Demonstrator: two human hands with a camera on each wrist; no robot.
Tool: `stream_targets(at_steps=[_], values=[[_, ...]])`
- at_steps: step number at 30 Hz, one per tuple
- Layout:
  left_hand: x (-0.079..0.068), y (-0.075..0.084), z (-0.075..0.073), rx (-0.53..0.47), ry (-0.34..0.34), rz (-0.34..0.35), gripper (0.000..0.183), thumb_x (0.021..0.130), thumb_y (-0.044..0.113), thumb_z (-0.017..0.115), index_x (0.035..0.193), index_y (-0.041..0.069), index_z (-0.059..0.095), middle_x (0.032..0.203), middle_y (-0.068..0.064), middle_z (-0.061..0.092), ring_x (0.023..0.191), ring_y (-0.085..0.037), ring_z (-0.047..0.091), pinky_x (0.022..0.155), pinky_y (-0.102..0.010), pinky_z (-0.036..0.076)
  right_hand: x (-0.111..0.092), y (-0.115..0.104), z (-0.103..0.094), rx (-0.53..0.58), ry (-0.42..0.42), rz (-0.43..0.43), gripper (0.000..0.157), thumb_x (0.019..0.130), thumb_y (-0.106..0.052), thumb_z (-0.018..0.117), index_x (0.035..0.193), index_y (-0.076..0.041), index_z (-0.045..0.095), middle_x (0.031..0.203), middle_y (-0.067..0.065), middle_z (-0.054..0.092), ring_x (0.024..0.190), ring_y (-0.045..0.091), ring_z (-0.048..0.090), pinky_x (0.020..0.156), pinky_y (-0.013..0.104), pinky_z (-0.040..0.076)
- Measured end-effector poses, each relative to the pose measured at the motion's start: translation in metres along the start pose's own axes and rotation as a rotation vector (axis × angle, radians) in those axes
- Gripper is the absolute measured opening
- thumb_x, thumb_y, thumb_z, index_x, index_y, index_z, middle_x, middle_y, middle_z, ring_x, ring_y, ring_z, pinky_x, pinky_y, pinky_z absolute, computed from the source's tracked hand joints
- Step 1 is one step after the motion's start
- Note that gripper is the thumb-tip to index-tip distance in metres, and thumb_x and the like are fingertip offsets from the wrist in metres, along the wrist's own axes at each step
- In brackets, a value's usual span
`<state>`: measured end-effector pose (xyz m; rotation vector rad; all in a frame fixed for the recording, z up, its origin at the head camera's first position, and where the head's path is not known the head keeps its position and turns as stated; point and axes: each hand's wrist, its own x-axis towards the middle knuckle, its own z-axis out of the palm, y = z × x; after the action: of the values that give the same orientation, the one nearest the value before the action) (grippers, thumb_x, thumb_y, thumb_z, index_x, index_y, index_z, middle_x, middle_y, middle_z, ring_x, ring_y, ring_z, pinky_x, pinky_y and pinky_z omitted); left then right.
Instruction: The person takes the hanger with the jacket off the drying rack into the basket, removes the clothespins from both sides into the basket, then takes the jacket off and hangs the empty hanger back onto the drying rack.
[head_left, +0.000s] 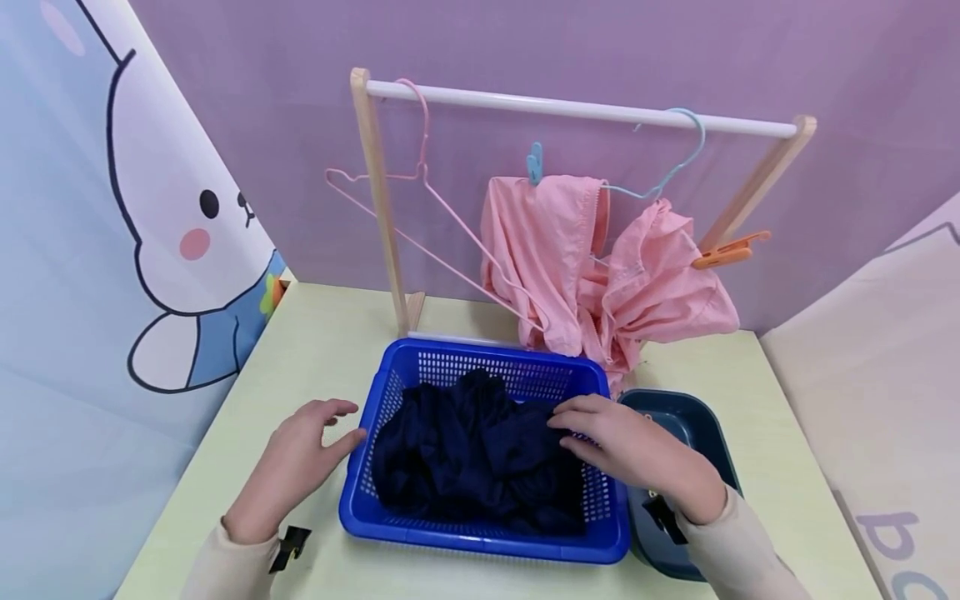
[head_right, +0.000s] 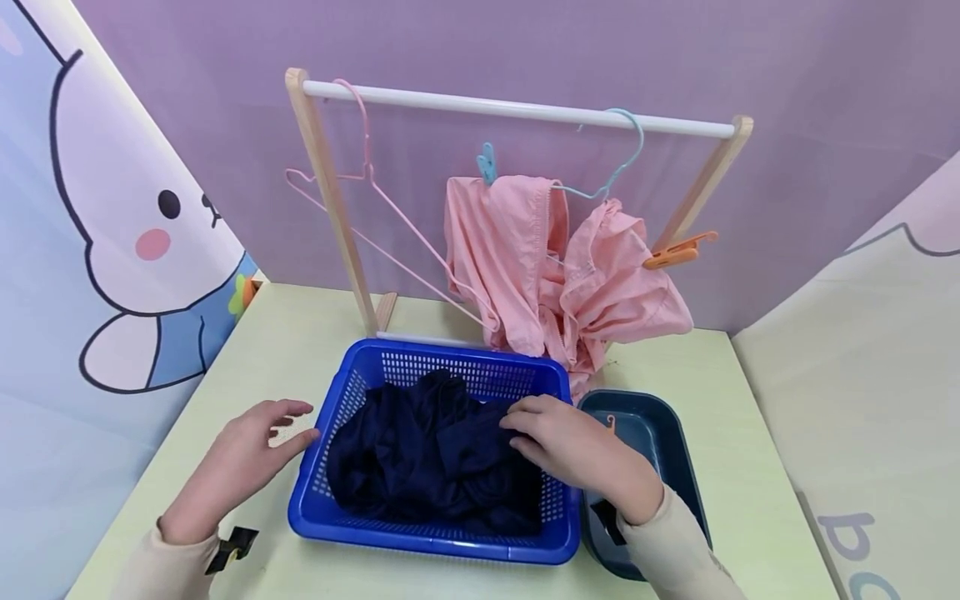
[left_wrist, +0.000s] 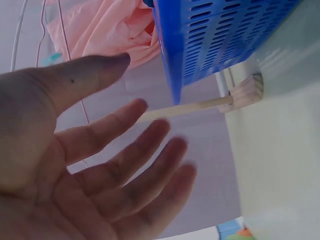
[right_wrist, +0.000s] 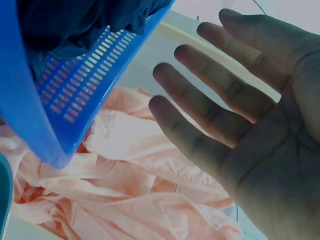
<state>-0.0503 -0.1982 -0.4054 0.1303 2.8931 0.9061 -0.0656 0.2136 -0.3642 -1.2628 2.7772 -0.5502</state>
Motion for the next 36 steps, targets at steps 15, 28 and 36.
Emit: stream_targets(at_steps=[15,28,36], values=[[0.007,0.025,-0.004,0.037,0.152,0.127,0.045,0.094,0.028,0.074,0.131,0.005,0.063,0.126,-0.017,0.063,0.108,-0.034,0.062,0.082,-0.053,0.056,-0.023,0.019,-0.007,-0.103,0.284,0.076,0.032,0.081,-0.003,0.082,0.111,-0.007,0.072,0.111,0.006,0.068,0.101,0.023,0.066,0.08,0.042,0.059],[0.052,0.107,-0.043,-0.047,0.312,0.529,0.043,0.092,0.024,0.076,0.13,0.007,0.065,0.119,-0.011,0.066,0.105,-0.026,0.063,0.09,-0.049,0.055,-0.049,0.051,-0.052,-0.195,0.594,0.281,0.037,0.081,0.002,0.079,0.117,-0.005,0.071,0.101,0.01,0.072,0.086,0.025,0.069,0.069,0.04,0.057],[0.082,0.156,-0.055,-0.063,0.396,0.756,0.04,0.091,0.023,0.077,0.124,0.003,0.067,0.117,-0.011,0.068,0.101,-0.023,0.064,0.088,-0.04,0.056,-0.049,0.077,-0.075,-0.197,0.791,0.501,0.03,0.093,-0.007,0.069,0.122,0.002,0.067,0.096,0.02,0.07,0.077,0.033,0.067,0.072,-0.001,0.034]])
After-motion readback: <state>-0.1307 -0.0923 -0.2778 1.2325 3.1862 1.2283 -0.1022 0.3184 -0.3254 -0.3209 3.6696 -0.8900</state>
